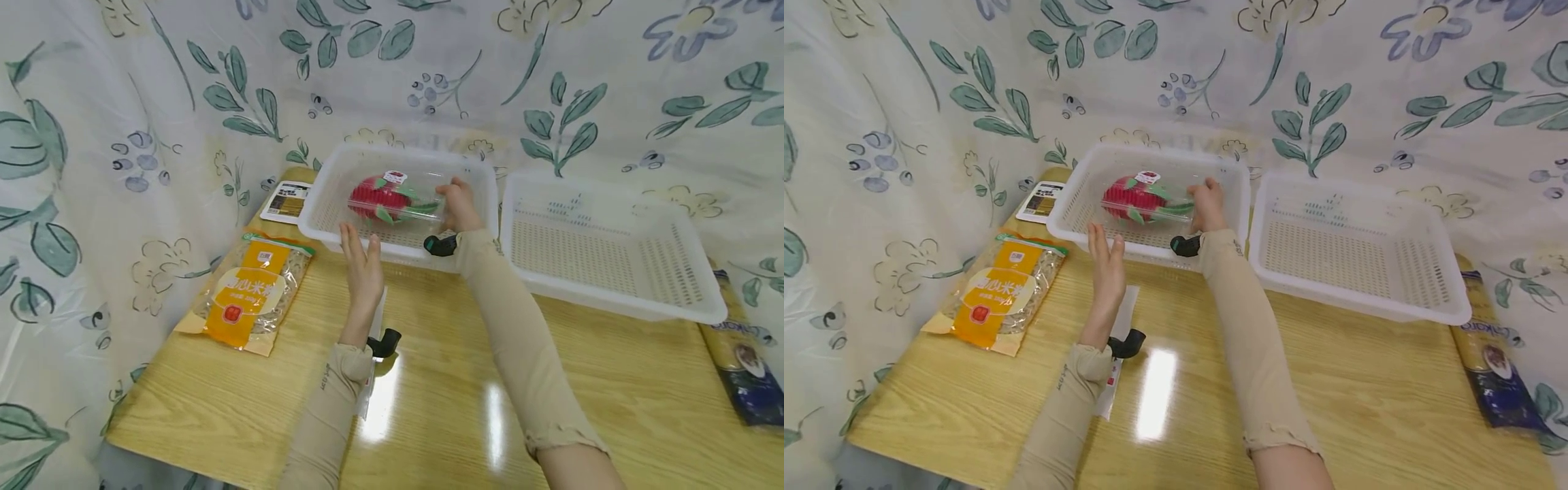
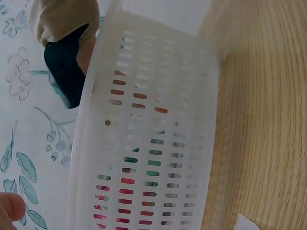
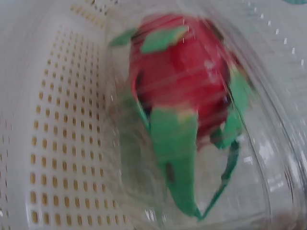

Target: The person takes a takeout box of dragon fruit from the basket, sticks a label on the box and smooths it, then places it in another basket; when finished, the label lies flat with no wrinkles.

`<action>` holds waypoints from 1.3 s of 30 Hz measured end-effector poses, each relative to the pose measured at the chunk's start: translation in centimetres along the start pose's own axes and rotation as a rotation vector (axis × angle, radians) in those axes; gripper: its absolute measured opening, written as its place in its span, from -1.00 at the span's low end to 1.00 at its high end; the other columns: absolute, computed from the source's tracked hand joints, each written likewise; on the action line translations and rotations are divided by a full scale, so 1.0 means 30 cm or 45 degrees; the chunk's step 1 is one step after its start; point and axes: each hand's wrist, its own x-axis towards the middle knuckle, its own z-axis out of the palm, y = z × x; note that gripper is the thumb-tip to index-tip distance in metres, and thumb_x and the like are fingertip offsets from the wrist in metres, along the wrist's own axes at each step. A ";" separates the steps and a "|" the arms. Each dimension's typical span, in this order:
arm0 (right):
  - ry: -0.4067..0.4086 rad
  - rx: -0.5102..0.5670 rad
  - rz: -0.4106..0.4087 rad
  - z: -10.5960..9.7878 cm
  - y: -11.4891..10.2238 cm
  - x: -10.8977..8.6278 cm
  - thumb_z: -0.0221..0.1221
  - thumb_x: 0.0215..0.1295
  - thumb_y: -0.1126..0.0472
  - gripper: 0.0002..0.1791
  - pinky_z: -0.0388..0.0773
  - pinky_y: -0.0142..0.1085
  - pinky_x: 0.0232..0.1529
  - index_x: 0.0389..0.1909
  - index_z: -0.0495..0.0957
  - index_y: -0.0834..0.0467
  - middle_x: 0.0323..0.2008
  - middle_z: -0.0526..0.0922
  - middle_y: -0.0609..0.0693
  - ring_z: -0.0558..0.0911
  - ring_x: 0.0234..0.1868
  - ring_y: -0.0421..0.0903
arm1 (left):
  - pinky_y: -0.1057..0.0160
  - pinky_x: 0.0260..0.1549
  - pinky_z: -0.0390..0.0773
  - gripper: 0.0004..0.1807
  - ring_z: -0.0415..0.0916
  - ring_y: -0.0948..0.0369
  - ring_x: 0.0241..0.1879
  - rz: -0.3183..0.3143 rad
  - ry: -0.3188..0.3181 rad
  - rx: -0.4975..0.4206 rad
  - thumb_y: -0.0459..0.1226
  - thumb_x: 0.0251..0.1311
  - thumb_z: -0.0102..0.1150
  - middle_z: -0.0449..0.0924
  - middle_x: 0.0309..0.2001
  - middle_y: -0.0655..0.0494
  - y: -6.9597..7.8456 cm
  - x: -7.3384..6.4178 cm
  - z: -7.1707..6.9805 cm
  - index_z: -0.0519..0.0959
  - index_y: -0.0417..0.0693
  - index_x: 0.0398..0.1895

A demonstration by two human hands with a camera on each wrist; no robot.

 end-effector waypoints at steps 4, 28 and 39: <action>-0.070 -0.102 0.097 -0.006 -0.024 -0.004 -0.05 0.43 0.26 -0.24 -0.04 0.45 0.33 0.55 -0.14 -0.12 0.57 -0.21 -0.10 -0.15 0.56 0.13 | -0.21 0.47 -0.12 -0.12 -0.42 -0.04 0.56 -0.012 0.004 0.005 0.20 0.44 -0.40 -0.43 0.58 -0.08 0.009 0.001 -0.010 -0.26 -0.24 0.53; -0.142 -1.759 0.046 0.049 -0.087 -0.070 -0.38 0.51 0.28 -0.32 0.50 -0.25 0.05 0.48 -0.46 0.38 0.44 0.13 0.36 0.50 0.01 0.04 | -0.13 0.50 -0.17 -0.23 -0.46 0.00 0.56 -0.072 -0.081 0.020 -0.10 0.48 -0.21 -0.46 0.58 -0.07 0.022 0.001 0.002 -0.25 -0.26 0.53; -0.432 -1.921 -0.098 -0.036 -0.113 -0.120 -0.11 0.49 0.01 -0.36 0.19 0.00 0.46 0.40 0.16 0.35 0.43 0.21 0.28 0.23 0.44 0.20 | -0.21 0.45 -0.04 -0.15 -0.39 -0.16 0.53 -0.110 -0.586 0.501 0.02 0.43 -0.14 -0.53 0.56 -0.12 0.057 0.068 -0.106 -0.21 -0.29 0.52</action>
